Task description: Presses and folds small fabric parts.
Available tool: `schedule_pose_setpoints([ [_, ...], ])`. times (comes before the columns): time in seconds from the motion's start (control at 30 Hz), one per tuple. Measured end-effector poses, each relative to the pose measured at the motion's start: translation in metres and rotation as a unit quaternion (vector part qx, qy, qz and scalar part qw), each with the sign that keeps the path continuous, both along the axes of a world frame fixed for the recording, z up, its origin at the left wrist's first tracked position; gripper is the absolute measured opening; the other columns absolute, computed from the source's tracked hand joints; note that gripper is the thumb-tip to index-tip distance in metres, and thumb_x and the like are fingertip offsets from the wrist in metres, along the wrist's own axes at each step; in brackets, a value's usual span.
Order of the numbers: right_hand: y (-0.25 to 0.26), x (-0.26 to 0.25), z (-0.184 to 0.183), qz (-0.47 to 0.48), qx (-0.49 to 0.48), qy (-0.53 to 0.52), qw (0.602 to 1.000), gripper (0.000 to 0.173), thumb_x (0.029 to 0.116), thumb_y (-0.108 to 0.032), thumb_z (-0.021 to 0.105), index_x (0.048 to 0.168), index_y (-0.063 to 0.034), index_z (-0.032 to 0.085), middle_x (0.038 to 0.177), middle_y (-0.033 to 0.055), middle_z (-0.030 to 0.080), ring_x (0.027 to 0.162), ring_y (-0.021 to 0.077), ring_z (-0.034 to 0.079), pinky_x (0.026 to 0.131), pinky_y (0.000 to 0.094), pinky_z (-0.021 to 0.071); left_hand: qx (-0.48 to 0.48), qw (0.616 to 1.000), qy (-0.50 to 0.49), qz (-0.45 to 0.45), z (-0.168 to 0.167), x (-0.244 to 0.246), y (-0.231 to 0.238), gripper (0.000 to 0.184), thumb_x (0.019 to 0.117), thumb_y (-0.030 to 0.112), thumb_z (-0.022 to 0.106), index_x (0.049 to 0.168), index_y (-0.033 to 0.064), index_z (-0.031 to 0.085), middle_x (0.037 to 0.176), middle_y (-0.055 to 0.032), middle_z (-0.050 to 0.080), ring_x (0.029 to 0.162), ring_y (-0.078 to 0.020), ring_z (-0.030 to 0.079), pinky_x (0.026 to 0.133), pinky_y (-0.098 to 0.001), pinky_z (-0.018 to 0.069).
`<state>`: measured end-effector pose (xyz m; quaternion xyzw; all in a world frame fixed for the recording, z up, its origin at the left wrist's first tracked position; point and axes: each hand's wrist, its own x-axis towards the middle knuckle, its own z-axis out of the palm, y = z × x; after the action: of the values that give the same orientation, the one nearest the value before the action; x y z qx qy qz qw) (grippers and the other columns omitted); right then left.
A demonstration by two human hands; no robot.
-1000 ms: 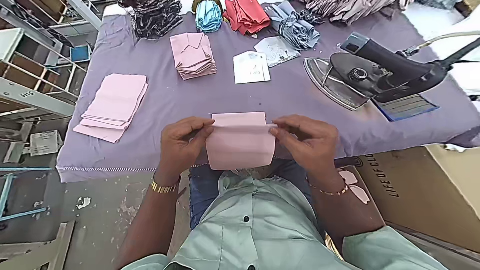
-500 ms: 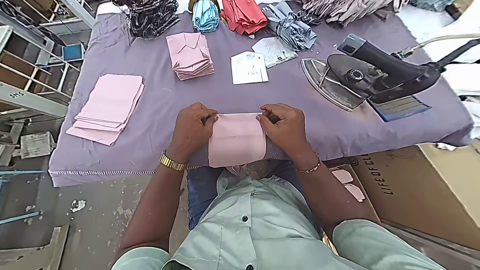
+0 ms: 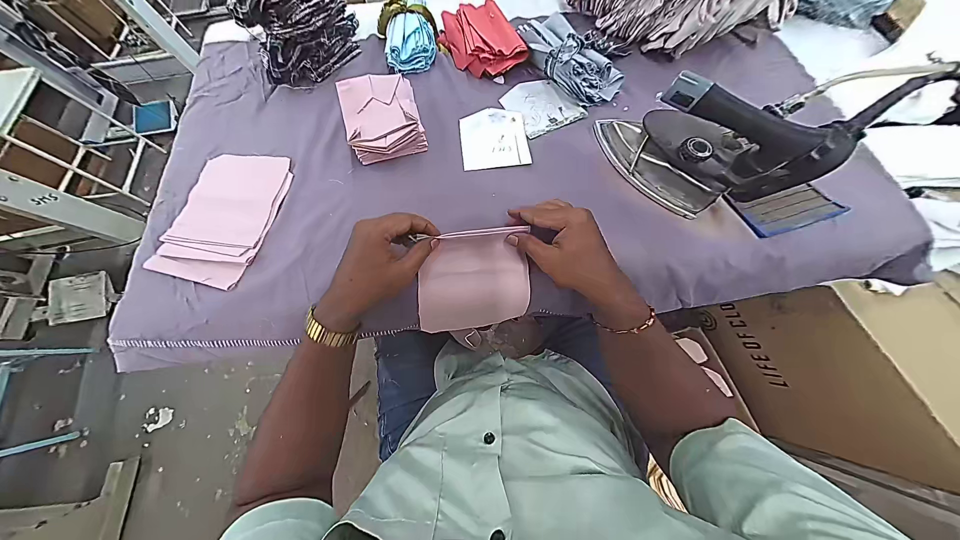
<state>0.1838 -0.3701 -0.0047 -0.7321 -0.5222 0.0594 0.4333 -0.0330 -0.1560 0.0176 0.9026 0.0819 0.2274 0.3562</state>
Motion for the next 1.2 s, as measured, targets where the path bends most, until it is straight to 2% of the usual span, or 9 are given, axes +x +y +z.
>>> schedule_pose_setpoints([
  [0.07,-0.009,-0.003,0.012,0.030,0.057,0.103,0.993,0.009,0.0901,-0.013,0.079,0.098,-0.0092,0.081,0.091,0.0000,0.077,0.075,0.0079,0.070,0.066,0.0242,0.0595,-0.046,0.998,-0.050,0.014,0.004,-0.011,-0.010,0.012,0.0959,0.012,0.072,0.106,0.0080,0.075,0.098,0.0004,0.075,0.086,-0.0095,0.072,0.079,-0.0305,0.0640],
  [0.23,-0.027,-0.016,0.025,0.056,0.153,0.110,0.981,0.006,0.0883,-0.007,0.079,0.094,-0.0036,0.080,0.092,0.0040,0.077,0.082,0.0120,0.072,0.075,0.0282,0.0632,-0.108,0.986,-0.118,0.052,0.005,-0.022,-0.025,0.016,0.0909,0.008,0.079,0.106,0.0039,0.078,0.098,-0.0035,0.077,0.083,-0.0120,0.074,0.077,-0.0294,0.0644],
  [0.43,-0.016,-0.002,0.044,0.023,0.135,0.019,0.990,0.009,0.0919,-0.012,0.075,0.093,-0.0034,0.077,0.082,0.0020,0.072,0.069,0.0054,0.064,0.060,0.0214,0.0550,-0.064,0.991,-0.114,0.042,0.027,0.000,-0.008,0.010,0.0899,0.008,0.078,0.099,0.0056,0.078,0.092,-0.0016,0.076,0.076,-0.0086,0.071,0.070,-0.0268,0.0624],
  [0.53,0.015,0.026,0.058,0.004,0.151,0.018,0.988,0.009,0.0921,-0.012,0.077,0.096,-0.0040,0.079,0.086,0.0025,0.076,0.072,0.0051,0.069,0.066,0.0232,0.0597,-0.046,0.989,-0.136,0.041,0.039,0.032,0.019,0.011,0.0916,0.012,0.078,0.100,0.0048,0.078,0.092,-0.0027,0.077,0.076,-0.0082,0.072,0.072,-0.0284,0.0626],
  [0.7,0.018,0.031,0.080,0.040,0.272,-0.074,0.959,0.011,0.0940,0.000,0.071,0.102,0.0018,0.078,0.102,0.0123,0.077,0.096,0.0181,0.074,0.091,0.0358,0.0624,0.052,0.965,-0.258,0.018,0.066,0.032,0.007,0.014,0.0944,0.003,0.072,0.107,0.0000,0.076,0.110,-0.0085,0.075,0.105,-0.0176,0.073,0.094,-0.0356,0.0611],
  [0.8,0.001,0.022,0.057,0.035,0.218,-0.117,0.968,0.012,0.0958,-0.003,0.069,0.103,-0.0008,0.079,0.109,0.0111,0.076,0.104,0.0203,0.073,0.096,0.0378,0.0600,0.080,0.970,-0.229,0.001,0.042,0.020,0.000,0.011,0.0941,0.001,0.070,0.103,-0.0007,0.076,0.111,-0.0113,0.076,0.110,-0.0231,0.072,0.099,-0.0430,0.0594],
  [0.93,-0.020,0.016,0.001,0.046,0.113,-0.156,0.980,0.022,0.0956,-0.001,0.059,0.103,-0.0043,0.080,0.115,0.0083,0.076,0.120,0.0228,0.068,0.107,0.0404,0.0536,0.097,0.988,-0.117,-0.004,-0.013,0.000,-0.017,0.015,0.0953,0.006,0.067,0.104,0.0055,0.079,0.113,-0.0071,0.075,0.113,-0.0182,0.069,0.100,-0.0379,0.0572],
  [1.0,-0.031,0.012,-0.015,0.047,0.069,-0.178,0.980,0.026,0.0967,-0.002,0.056,0.103,-0.0079,0.080,0.114,0.0047,0.077,0.122,0.0229,0.066,0.105,0.0437,0.0518,0.109,0.991,-0.082,-0.004,-0.028,-0.009,-0.027,0.018,0.0955,0.007,0.064,0.103,0.0073,0.080,0.112,-0.0055,0.075,0.113,-0.0166,0.068,0.100,-0.0357,0.0565],
  [1.2,-0.046,0.000,-0.024,0.011,0.016,-0.219,0.976,0.037,0.0948,0.000,0.051,0.110,-0.0150,0.081,0.125,0.0002,0.074,0.131,0.0254,0.060,0.106,0.0558,0.0408,0.105,0.992,-0.064,-0.011,-0.034,-0.018,-0.035,0.022,0.0930,0.009,0.062,0.104,0.0071,0.081,0.116,-0.0053,0.074,0.115,-0.0179,0.066,0.098,-0.0356,0.0557],
])
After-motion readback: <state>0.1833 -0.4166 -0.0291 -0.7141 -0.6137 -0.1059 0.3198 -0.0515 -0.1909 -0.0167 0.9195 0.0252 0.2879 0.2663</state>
